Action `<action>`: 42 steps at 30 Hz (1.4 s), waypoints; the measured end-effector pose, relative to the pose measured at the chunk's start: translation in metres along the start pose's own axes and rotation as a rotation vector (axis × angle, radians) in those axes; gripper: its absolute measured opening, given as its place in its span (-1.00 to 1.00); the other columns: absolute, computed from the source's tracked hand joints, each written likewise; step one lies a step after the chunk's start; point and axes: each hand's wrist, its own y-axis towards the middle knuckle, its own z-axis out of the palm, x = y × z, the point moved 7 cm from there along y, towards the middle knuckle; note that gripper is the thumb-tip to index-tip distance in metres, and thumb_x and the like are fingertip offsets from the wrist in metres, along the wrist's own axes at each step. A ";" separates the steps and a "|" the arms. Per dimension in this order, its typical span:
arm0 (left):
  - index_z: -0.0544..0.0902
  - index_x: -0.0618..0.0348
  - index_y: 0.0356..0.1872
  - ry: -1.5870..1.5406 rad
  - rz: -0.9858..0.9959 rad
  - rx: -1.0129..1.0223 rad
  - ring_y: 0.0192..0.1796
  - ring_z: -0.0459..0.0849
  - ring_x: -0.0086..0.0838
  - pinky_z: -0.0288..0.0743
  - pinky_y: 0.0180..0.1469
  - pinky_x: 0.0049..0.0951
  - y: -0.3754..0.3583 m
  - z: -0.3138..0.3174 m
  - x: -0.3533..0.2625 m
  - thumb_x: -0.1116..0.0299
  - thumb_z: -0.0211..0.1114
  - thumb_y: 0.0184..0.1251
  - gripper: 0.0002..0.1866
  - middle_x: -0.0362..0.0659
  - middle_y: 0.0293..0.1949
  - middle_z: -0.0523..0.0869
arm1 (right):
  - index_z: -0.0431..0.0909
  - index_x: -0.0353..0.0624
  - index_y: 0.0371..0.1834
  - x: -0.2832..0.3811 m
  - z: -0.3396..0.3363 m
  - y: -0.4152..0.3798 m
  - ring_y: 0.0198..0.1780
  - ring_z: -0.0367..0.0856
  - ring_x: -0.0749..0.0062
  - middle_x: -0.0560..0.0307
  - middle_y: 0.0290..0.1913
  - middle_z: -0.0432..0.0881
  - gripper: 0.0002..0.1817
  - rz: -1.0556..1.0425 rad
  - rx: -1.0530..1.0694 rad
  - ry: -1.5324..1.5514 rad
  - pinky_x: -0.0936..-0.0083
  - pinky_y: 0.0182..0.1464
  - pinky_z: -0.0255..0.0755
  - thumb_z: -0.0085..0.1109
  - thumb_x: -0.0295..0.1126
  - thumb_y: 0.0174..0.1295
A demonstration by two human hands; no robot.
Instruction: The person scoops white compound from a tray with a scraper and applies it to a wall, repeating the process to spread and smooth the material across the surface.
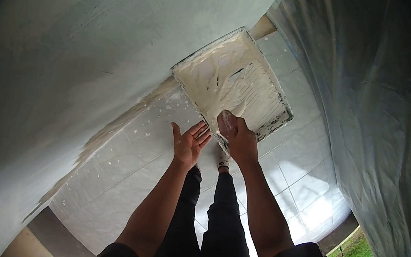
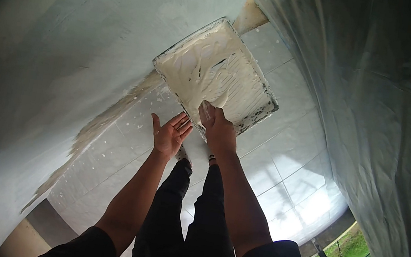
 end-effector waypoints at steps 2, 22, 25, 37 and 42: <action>0.25 0.50 0.45 0.003 0.017 -0.007 0.53 0.24 0.02 0.04 0.60 -0.07 0.000 0.001 0.000 -0.62 -0.42 0.31 0.21 0.16 0.46 0.30 | 0.47 -0.14 0.08 0.001 0.013 0.009 -0.04 0.66 -0.33 -0.35 -0.17 0.70 -0.68 -0.012 0.049 -0.015 -0.11 -0.02 0.52 0.02 -0.16 0.43; 0.18 0.48 0.49 0.149 0.070 -0.043 0.55 0.20 0.02 -0.02 0.60 -0.12 -0.004 0.006 0.003 -0.61 -0.42 0.33 0.20 0.20 0.51 0.23 | 0.61 -0.33 -0.02 -0.019 0.026 0.083 -0.18 0.66 0.33 0.03 -0.21 0.71 -0.67 0.004 0.215 0.368 0.42 -0.05 0.49 0.02 -0.33 0.31; 0.19 0.47 0.49 0.147 0.072 -0.044 0.56 0.20 -0.01 -0.05 0.61 -0.13 -0.003 0.005 0.003 -0.61 -0.42 0.33 0.20 0.20 0.51 0.24 | 0.62 -0.36 0.00 -0.035 0.020 0.079 -0.20 0.63 0.50 0.15 -0.19 0.70 -0.67 0.111 0.253 0.607 0.52 -0.06 0.48 0.05 -0.39 0.27; 0.26 0.46 0.47 0.168 0.142 -0.108 0.54 0.27 -0.07 -0.02 0.59 -0.15 -0.019 0.006 -0.009 -0.60 -0.44 0.35 0.18 0.19 0.49 0.31 | 0.49 -0.23 0.24 -0.046 -0.002 0.043 -0.15 0.71 0.45 0.16 -0.03 0.67 -0.61 0.223 0.271 0.727 0.38 -0.21 0.73 0.12 -0.42 0.36; 0.30 0.46 0.44 0.138 0.164 -0.176 0.52 0.30 -0.08 0.02 0.58 -0.16 -0.022 0.002 -0.004 -0.58 -0.44 0.37 0.15 0.19 0.46 0.36 | 0.39 -0.28 0.32 -0.057 0.011 0.039 -0.07 0.73 0.28 0.05 0.08 0.61 -0.54 0.364 0.377 0.911 0.36 -0.27 0.79 0.11 -0.43 0.36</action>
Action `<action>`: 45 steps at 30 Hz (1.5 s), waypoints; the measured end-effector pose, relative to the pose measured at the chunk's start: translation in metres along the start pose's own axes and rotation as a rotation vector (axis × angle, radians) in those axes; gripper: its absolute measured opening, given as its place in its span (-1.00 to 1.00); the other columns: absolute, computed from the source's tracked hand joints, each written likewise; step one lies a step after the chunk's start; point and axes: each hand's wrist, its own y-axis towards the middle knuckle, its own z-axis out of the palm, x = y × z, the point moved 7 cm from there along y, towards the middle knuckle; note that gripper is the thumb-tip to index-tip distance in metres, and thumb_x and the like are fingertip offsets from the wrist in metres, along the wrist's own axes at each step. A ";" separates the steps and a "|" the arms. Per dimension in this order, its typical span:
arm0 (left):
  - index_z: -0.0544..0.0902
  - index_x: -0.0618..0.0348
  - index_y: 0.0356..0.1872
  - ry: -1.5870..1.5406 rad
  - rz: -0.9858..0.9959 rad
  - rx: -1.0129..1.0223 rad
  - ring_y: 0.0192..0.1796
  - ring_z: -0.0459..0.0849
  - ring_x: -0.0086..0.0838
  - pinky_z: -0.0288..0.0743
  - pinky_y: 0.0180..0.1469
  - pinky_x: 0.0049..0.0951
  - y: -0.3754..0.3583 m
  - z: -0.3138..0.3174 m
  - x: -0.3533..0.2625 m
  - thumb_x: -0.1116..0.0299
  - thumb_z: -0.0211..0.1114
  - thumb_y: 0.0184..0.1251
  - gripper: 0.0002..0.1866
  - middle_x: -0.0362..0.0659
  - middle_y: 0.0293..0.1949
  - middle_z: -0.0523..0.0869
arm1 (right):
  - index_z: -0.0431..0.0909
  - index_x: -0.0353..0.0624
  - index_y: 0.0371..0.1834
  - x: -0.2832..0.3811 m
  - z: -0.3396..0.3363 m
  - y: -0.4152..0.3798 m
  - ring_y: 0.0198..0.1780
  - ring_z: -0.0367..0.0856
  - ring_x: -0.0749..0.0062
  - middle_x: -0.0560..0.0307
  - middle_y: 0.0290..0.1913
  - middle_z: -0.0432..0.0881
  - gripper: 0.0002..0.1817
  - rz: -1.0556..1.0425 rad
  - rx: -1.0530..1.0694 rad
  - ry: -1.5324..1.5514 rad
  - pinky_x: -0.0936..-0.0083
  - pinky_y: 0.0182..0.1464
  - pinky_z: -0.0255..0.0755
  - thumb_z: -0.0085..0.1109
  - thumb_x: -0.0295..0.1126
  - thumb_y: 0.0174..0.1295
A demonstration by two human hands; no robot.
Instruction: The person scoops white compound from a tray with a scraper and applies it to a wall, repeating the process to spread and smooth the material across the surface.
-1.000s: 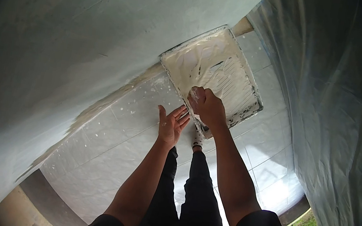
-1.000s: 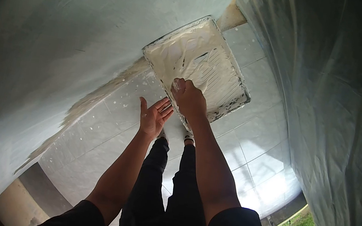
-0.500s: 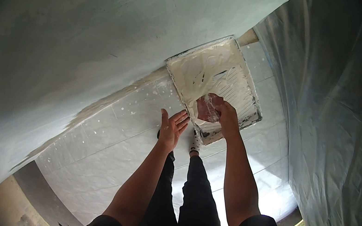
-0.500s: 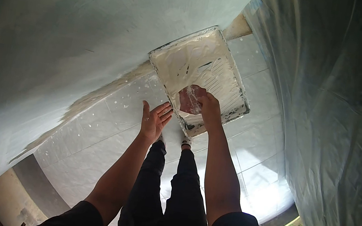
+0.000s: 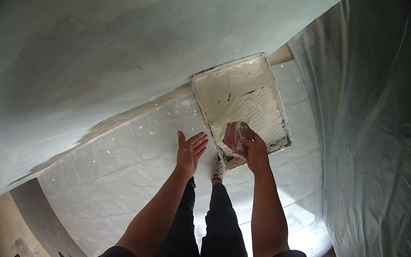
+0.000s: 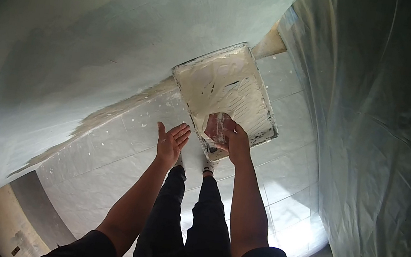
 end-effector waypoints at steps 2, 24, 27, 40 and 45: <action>0.32 0.46 0.43 -0.007 0.006 -0.019 0.52 0.32 -0.08 0.04 0.58 -0.16 -0.001 -0.001 0.002 -0.57 -0.44 0.38 0.14 0.19 0.45 0.37 | 0.39 -0.25 0.32 -0.006 -0.001 0.001 -0.06 0.73 0.26 0.05 0.09 0.62 -0.55 0.010 0.052 0.121 0.31 -0.25 0.77 0.10 -0.37 0.39; 0.46 0.38 0.34 0.011 0.125 -0.086 0.41 0.47 -0.18 0.17 0.51 -0.21 -0.065 0.020 -0.027 -0.52 -0.40 0.43 0.05 0.09 0.33 0.54 | 0.41 -0.02 0.39 0.030 0.026 -0.067 0.23 0.62 0.12 0.10 0.25 0.62 -0.44 0.082 0.379 0.571 -0.01 0.15 0.56 -0.14 0.02 0.45; 0.51 0.35 0.30 0.098 0.366 -0.006 0.37 0.50 -0.25 0.18 0.49 -0.20 -0.097 0.048 -0.061 -0.47 -0.39 0.47 0.00 0.01 0.26 0.62 | 0.41 -0.02 0.41 0.073 0.041 -0.119 0.28 0.58 0.07 0.07 0.31 0.58 -0.41 0.026 0.496 0.725 0.02 0.23 0.51 -0.07 0.01 0.39; 0.57 0.44 0.22 0.535 1.910 0.136 0.35 0.56 -0.03 0.33 0.42 -0.13 -0.464 0.268 -0.436 -0.21 -0.19 0.60 -0.22 0.13 0.23 0.65 | 0.36 0.00 0.41 0.441 0.193 -0.436 0.33 0.51 0.02 0.05 0.39 0.46 -0.45 -0.585 0.838 0.767 -0.06 0.25 0.48 -0.06 -0.01 0.44; 0.60 0.33 0.21 0.948 2.640 -0.351 0.41 0.47 0.05 0.28 0.47 -0.07 -0.653 0.322 -0.572 0.15 0.05 0.57 -0.54 0.14 0.29 0.57 | 0.32 -0.16 0.39 0.589 0.292 -0.658 0.30 0.54 0.11 0.04 0.35 0.48 -0.47 -1.099 1.076 0.536 0.06 0.22 0.52 -0.11 -0.06 0.52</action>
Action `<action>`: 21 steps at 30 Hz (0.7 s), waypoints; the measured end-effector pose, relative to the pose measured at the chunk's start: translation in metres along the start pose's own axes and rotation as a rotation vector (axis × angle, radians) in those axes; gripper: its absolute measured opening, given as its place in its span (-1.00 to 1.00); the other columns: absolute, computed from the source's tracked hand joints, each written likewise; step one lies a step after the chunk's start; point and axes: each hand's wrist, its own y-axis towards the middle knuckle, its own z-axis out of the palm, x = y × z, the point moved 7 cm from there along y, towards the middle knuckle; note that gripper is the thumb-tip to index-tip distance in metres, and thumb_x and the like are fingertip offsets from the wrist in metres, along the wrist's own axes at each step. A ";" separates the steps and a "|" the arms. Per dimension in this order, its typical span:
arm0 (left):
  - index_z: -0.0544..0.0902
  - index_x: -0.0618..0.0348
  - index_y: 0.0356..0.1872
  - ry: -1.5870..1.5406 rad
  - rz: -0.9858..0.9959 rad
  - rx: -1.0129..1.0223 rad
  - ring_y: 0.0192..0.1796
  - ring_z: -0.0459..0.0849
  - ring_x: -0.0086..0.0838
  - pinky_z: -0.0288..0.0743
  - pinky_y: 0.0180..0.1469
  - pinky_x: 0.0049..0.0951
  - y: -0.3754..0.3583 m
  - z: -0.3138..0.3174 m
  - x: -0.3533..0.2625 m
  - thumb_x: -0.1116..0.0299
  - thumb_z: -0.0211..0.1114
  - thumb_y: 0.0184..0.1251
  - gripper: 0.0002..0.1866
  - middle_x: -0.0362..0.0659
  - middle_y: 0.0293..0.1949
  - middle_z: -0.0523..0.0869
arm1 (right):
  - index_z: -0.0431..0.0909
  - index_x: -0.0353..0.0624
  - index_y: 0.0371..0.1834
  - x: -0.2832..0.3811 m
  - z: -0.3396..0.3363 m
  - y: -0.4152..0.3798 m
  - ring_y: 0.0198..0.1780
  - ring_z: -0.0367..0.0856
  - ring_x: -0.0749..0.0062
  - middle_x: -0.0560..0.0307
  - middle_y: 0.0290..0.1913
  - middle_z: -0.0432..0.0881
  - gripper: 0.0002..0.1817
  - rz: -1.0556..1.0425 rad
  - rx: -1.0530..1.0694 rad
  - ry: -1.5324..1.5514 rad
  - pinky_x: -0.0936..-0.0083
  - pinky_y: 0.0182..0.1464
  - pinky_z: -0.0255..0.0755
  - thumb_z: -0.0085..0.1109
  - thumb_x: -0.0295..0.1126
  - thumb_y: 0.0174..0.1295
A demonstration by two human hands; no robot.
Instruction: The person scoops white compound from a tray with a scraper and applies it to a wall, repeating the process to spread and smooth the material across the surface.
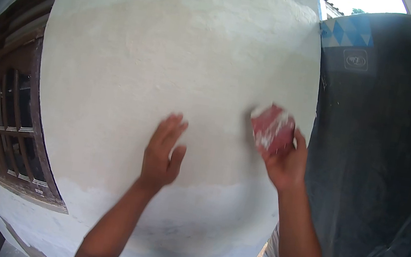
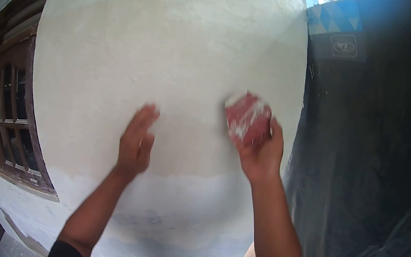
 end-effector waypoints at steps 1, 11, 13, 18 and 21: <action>0.60 0.33 0.20 0.124 0.065 -0.006 0.40 0.47 0.04 0.27 0.48 -0.07 0.035 -0.010 0.007 0.21 0.10 0.55 -0.57 0.14 0.29 0.57 | 0.33 -0.16 0.38 0.008 0.040 0.023 0.27 0.55 0.14 0.05 0.33 0.50 -0.48 -0.064 0.060 -0.055 0.08 0.19 0.53 -0.11 -0.06 0.52; 0.54 0.28 0.29 0.748 0.187 -0.049 0.43 0.45 -0.18 0.33 0.48 -0.27 0.264 -0.085 0.090 0.50 0.01 0.40 -0.55 0.01 0.39 0.50 | 0.65 -0.23 0.13 0.000 0.274 0.126 0.09 0.61 0.26 0.01 0.03 0.69 -0.44 -0.726 0.411 -0.994 0.33 0.08 0.52 0.03 0.06 0.43; 0.55 0.29 0.28 0.823 0.193 -0.021 0.43 0.45 -0.18 0.35 0.46 -0.29 0.280 -0.092 0.096 0.50 -0.05 0.40 -0.54 0.01 0.40 0.49 | 0.68 -0.25 0.09 -0.009 0.291 0.105 0.09 0.62 0.17 -0.05 0.00 0.73 -0.47 -0.854 0.467 -1.405 0.28 0.11 0.50 0.06 0.01 0.43; 0.50 0.20 0.35 0.915 -0.043 0.201 0.41 0.48 -0.23 0.41 0.43 -0.27 0.292 -0.094 0.113 0.56 -0.10 0.35 -0.47 -0.12 0.45 0.45 | 0.56 -0.06 0.29 -0.039 0.271 0.117 0.50 0.32 0.00 -0.12 0.40 0.46 -0.51 -1.532 0.663 -1.752 0.19 0.45 0.35 0.13 -0.08 0.38; 0.52 0.21 0.33 0.888 -0.049 0.199 0.41 0.48 -0.22 0.39 0.44 -0.29 0.293 -0.091 0.109 0.57 -0.11 0.32 -0.45 -0.07 0.42 0.48 | 0.55 -0.05 0.31 -0.027 0.245 0.112 0.50 0.32 -0.02 -0.14 0.42 0.45 -0.50 -1.580 0.637 -1.689 0.18 0.46 0.33 0.14 -0.09 0.37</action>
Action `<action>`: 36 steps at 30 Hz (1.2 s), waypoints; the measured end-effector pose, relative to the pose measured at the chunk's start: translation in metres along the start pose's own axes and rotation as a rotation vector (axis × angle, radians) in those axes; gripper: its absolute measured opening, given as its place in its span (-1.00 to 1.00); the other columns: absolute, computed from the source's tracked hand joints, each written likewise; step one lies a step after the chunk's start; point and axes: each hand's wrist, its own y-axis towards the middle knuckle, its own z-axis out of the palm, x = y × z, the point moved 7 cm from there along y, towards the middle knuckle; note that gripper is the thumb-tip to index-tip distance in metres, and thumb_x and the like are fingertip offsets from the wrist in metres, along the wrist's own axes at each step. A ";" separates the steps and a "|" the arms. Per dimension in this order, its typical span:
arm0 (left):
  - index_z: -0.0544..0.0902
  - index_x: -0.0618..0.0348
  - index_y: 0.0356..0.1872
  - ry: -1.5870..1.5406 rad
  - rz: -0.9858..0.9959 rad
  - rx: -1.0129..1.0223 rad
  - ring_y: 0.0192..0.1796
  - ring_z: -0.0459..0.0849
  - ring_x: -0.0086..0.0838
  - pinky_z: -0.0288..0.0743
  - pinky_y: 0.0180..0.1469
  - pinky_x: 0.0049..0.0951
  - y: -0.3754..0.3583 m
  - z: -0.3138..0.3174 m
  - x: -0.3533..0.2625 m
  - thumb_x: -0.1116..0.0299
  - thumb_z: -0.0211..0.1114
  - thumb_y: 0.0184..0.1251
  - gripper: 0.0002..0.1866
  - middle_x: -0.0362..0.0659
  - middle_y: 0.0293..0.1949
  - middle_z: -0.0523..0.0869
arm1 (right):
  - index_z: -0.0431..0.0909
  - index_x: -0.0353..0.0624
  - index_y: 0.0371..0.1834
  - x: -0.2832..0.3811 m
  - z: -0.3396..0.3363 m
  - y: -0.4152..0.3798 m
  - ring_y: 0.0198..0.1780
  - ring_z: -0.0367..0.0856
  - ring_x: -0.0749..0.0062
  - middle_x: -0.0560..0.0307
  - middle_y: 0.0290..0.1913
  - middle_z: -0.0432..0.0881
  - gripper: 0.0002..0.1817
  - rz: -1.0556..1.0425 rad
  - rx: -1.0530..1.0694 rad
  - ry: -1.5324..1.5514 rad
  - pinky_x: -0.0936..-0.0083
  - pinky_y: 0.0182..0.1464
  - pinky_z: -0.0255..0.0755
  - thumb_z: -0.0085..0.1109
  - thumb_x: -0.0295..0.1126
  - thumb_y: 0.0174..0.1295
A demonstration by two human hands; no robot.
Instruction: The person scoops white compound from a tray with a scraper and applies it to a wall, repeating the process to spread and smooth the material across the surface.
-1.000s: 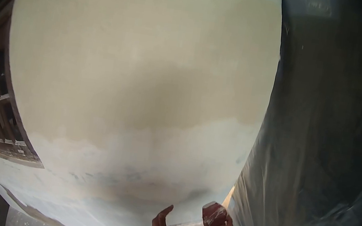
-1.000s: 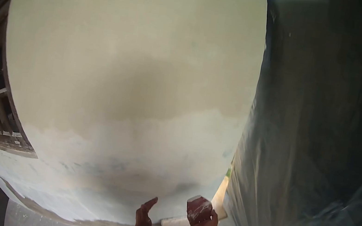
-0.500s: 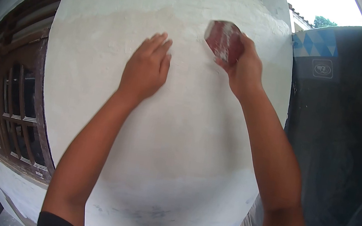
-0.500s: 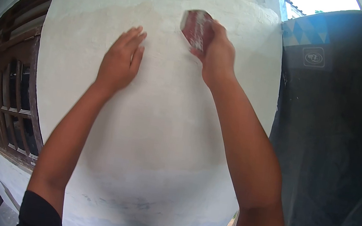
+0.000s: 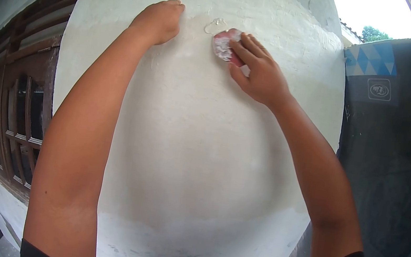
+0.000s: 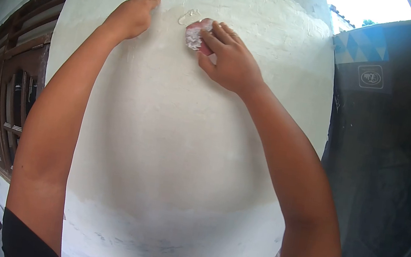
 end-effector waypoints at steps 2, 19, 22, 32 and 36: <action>0.53 0.21 0.33 -0.018 -0.010 -0.020 0.41 0.48 -0.21 0.35 0.46 -0.31 0.003 -0.003 0.001 0.58 -0.11 0.29 -0.43 -0.03 0.40 0.51 | 0.54 -0.04 0.33 -0.006 -0.006 0.001 0.50 0.32 -0.04 -0.17 0.44 0.42 -0.48 -0.017 -0.033 0.026 0.18 0.48 0.30 0.14 -0.08 0.37; 0.75 0.30 -0.32 0.037 -0.070 -0.108 -0.18 0.77 -0.01 0.68 -0.11 -0.08 0.022 -0.004 0.003 0.54 0.04 0.20 -0.73 0.16 -0.22 0.77 | 0.53 0.07 0.37 -0.028 -0.002 0.022 0.54 0.26 0.11 -0.02 0.46 0.42 -0.51 -0.155 0.054 -0.098 0.23 0.49 0.29 0.12 -0.10 0.40; 0.74 0.31 -0.37 0.031 -0.074 -0.133 -0.21 0.76 -0.01 0.67 -0.14 -0.06 0.023 -0.005 0.004 0.54 0.06 0.19 -0.76 0.16 -0.26 0.77 | 0.53 0.08 0.36 -0.010 0.017 0.041 0.53 0.27 0.13 0.00 0.45 0.43 -0.51 -0.179 0.063 -0.064 0.24 0.48 0.32 0.11 -0.08 0.40; 0.73 0.25 -0.39 -0.095 -0.002 -0.226 -0.26 0.73 0.00 0.64 -0.13 -0.06 0.017 -0.006 0.008 0.53 0.04 0.16 -0.75 0.13 -0.29 0.77 | 0.53 0.07 0.37 -0.044 -0.004 0.011 0.53 0.29 0.08 -0.02 0.48 0.39 -0.51 -0.178 0.065 -0.083 0.20 0.50 0.28 0.13 -0.15 0.39; 0.73 0.25 -0.36 -0.044 -0.035 -0.192 -0.21 0.74 -0.01 0.64 -0.08 -0.06 0.017 -0.005 0.009 0.52 0.01 0.20 -0.73 0.12 -0.26 0.78 | 0.52 0.03 0.38 -0.037 0.009 0.031 0.55 0.25 0.12 -0.01 0.48 0.40 -0.52 -0.114 0.065 -0.015 0.24 0.52 0.23 0.09 -0.11 0.44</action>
